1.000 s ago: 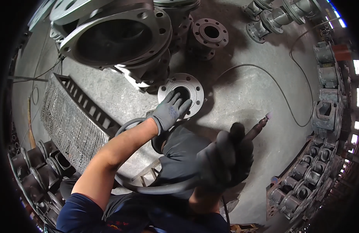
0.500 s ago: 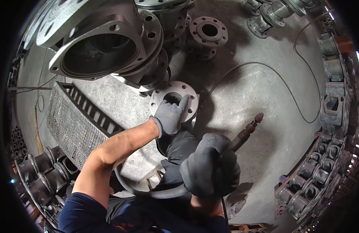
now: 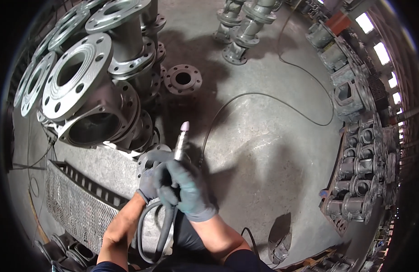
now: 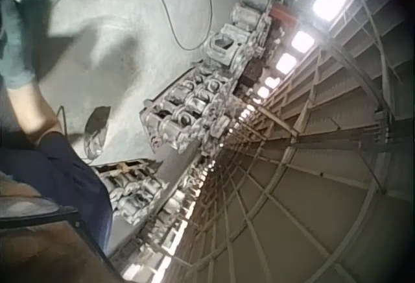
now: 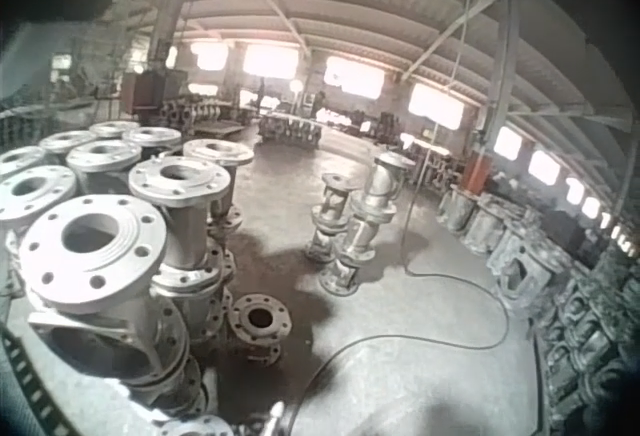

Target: The person uses a handheld grinder to smooth the edges and inner surfaces of cast metal valve bodies and their flanges.

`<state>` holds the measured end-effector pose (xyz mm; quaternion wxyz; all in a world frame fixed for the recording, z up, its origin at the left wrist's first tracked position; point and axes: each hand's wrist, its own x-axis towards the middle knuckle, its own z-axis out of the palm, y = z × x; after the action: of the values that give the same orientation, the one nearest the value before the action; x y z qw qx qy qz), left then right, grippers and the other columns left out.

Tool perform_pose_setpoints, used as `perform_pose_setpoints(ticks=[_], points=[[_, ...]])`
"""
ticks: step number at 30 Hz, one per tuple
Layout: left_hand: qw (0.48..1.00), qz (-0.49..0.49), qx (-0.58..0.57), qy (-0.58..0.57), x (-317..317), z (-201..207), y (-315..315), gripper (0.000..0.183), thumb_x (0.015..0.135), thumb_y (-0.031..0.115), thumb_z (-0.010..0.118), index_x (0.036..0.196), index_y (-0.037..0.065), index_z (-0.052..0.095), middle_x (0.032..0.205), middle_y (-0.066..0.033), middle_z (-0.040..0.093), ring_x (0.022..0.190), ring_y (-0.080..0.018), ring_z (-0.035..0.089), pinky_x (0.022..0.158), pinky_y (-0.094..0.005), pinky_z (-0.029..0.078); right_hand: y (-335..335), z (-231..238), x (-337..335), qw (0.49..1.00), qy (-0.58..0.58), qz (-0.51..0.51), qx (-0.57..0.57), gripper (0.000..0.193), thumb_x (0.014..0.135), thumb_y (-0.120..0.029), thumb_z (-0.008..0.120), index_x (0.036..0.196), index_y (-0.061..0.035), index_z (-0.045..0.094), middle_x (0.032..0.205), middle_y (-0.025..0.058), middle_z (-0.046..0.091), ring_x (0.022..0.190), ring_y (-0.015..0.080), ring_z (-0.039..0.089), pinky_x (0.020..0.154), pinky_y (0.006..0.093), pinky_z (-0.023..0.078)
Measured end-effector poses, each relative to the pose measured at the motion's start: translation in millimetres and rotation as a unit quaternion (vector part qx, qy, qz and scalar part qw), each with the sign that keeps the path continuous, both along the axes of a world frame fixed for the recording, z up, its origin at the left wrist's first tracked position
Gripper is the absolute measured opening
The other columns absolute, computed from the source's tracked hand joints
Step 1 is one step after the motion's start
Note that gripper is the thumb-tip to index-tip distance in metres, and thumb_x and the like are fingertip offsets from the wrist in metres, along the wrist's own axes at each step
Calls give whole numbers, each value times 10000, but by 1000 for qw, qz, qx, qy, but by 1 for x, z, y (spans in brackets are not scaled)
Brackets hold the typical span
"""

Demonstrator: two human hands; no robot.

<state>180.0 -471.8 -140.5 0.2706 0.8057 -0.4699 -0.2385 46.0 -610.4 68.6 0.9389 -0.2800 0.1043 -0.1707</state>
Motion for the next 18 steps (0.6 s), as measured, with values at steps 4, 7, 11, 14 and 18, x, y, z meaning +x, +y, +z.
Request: perform_pose_setpoints(ticks=[4, 7, 11, 14, 18], points=[[999, -45, 11, 3, -5, 19, -10, 831, 883, 507, 776, 1558, 107, 505, 1301, -169, 742, 1163, -354, 752, 961, -492, 565, 9, 8, 12, 980, 42, -43, -192, 592, 1207, -420, 488, 1505, 81, 591, 950, 96, 731, 526, 51, 504, 486, 213, 408], [997, -21, -59, -46, -8, 22, 1, 486, 960, 426, 737, 1346, 145, 651, 1306, -123, 720, 1215, -336, 732, 1007, -454, 567, 13, 27, 27, 994, 43, 16, -101, 512, 1222, -396, 485, 1478, 25, 624, 900, 45, 697, 527, 19, 461, 510, 193, 364], [998, 35, -60, -5, -9, 52, 17, 488, 963, 395, 737, 1363, 131, 646, 1309, -133, 722, 1224, -344, 728, 1020, -457, 564, 46, 32, 42, 993, 32, 63, -98, 478, 1218, -373, 495, 1485, -1, 630, 854, 5, 658, 522, 26, 453, 497, 200, 356], [995, 56, -83, 9, -18, 58, 23, 490, 965, 372, 737, 1375, 120, 642, 1312, -141, 724, 1232, -350, 725, 1031, -459, 562, 61, 30, 40, 984, 30, 92, -150, 430, 1212, -337, 496, 1464, -35, 669, 852, -9, 658, 534, 23, 475, 507, 199, 377], [990, 93, -103, 12, -24, 65, 47, 494, 969, 342, 737, 1391, 106, 637, 1315, -152, 726, 1242, -358, 721, 1044, -463, 559, 87, 39, 44, 978, 29, 88, -187, 475, 1213, -320, 484, 1428, 63, 666, 846, 46, 689, 471, 38, 468, 447, 222, 360]])
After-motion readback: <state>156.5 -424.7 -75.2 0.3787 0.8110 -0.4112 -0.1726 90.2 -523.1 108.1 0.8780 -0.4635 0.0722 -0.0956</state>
